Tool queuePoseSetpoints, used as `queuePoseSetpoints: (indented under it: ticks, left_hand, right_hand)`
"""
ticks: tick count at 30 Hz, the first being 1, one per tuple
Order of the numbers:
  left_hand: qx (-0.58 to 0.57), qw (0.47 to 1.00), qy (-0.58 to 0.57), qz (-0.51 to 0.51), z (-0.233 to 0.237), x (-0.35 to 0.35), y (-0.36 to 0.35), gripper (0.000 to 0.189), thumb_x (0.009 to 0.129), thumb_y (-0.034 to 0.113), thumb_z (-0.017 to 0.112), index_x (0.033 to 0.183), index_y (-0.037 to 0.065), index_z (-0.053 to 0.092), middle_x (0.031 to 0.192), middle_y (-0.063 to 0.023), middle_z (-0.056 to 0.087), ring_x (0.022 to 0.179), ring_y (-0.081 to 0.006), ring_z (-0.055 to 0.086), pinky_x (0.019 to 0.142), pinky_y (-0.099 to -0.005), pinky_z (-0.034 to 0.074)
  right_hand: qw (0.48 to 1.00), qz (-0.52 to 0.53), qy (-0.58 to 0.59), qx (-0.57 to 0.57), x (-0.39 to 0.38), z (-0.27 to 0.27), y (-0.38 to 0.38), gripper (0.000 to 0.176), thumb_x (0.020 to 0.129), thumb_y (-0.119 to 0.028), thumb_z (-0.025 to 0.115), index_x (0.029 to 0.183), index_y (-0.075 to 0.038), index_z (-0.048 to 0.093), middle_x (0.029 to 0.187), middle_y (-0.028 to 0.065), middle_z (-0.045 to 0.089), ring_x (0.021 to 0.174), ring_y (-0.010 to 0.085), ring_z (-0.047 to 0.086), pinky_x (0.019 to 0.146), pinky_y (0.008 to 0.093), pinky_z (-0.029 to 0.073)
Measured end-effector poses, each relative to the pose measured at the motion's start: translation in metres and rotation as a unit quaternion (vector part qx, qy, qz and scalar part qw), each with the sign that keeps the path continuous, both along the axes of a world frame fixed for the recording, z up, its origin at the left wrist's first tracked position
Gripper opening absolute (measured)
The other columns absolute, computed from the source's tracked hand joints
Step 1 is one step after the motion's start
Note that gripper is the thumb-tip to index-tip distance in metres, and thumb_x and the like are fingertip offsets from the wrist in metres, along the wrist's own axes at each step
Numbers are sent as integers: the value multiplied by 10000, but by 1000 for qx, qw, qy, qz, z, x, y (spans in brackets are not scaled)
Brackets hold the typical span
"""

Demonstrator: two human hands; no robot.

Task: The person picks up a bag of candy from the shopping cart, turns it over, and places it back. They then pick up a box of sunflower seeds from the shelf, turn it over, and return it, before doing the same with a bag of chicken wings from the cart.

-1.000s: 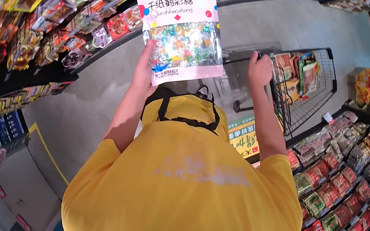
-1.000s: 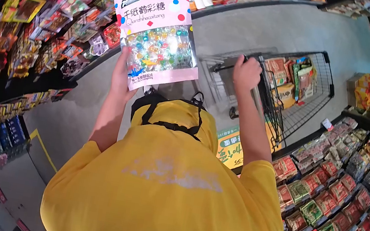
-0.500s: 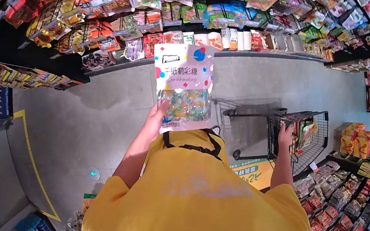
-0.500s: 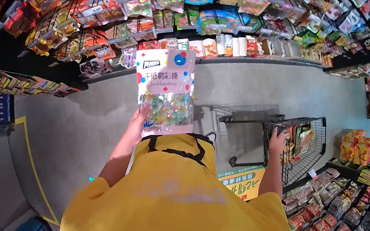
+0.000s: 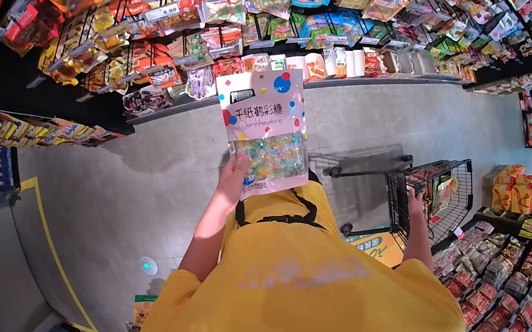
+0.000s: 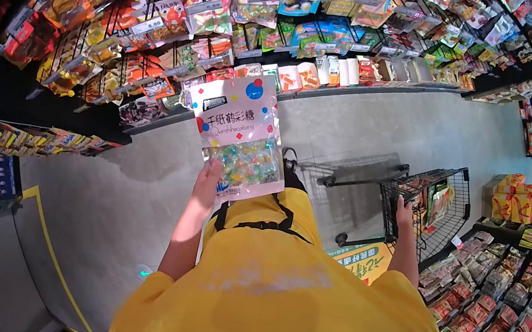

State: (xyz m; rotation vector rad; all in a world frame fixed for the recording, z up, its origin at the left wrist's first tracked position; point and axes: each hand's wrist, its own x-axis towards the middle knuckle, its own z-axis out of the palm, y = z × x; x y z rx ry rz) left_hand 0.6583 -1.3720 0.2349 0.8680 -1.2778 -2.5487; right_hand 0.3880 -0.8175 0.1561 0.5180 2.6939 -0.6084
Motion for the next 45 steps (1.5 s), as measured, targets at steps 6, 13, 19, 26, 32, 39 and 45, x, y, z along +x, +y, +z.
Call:
queuePoseSetpoints:
  ticks: [6,13,19,26,32,39,45]
  left_hand:
    - [-16,999,-1,-42,22,-22,-5,389,977,295,409,1219,-8,444,1103,-58,569,987,-114,531,863,-271,426]
    - [-79,991,-20,-105,5,-97,-36,406,972,295,433,1243,-6,449,1164,-39,524,1062,-115,455,942,-270,347]
    - [-52,991,-23,-121,-21,-188,-88,392,953,223,481,1284,20,422,1189,-39,523,1086,-107,460,956,-274,343]
    - [-70,993,-52,-78,-67,-276,-123,284,950,180,480,1189,25,480,1081,-32,581,977,-101,518,855,-261,410]
    - [-30,989,-145,-29,-82,-320,-141,248,949,180,481,1153,39,501,1085,-40,590,951,-105,551,838,-276,440]
    - [-70,994,-77,-16,-93,-340,-169,239,943,158,486,1152,43,505,1078,-19,584,962,-97,538,849,-267,425]
    - [-120,989,-85,-32,-106,-342,-185,257,934,163,511,1152,31,484,1067,-32,578,961,-91,519,852,-270,406]
  right_hand:
    - [947,131,292,-28,-3,66,-169,562,874,-389,547,1269,-5,432,1255,160,475,1087,279,513,910,375,397]
    - [706,145,-179,-670,-26,122,-432,420,916,-192,529,1294,-68,396,1154,79,560,1015,158,552,840,314,450]
    - [685,168,-198,-680,-114,80,-483,391,878,-52,565,1245,-63,433,1022,35,615,929,92,575,789,255,468]
    - [724,182,-157,-647,-185,33,-521,361,864,-57,574,1214,-38,486,1031,24,607,917,83,559,791,244,450]
    - [746,187,-185,-612,-224,4,-557,386,853,-65,566,1228,-30,483,1043,32,596,925,101,553,799,259,438]
    - [749,223,-163,-602,-256,-8,-585,366,875,-90,566,1220,-17,469,1054,43,597,928,105,562,810,262,442]
    - [739,279,-173,-589,-267,0,-587,314,878,-94,565,1165,0,480,994,34,584,895,69,534,777,241,433]
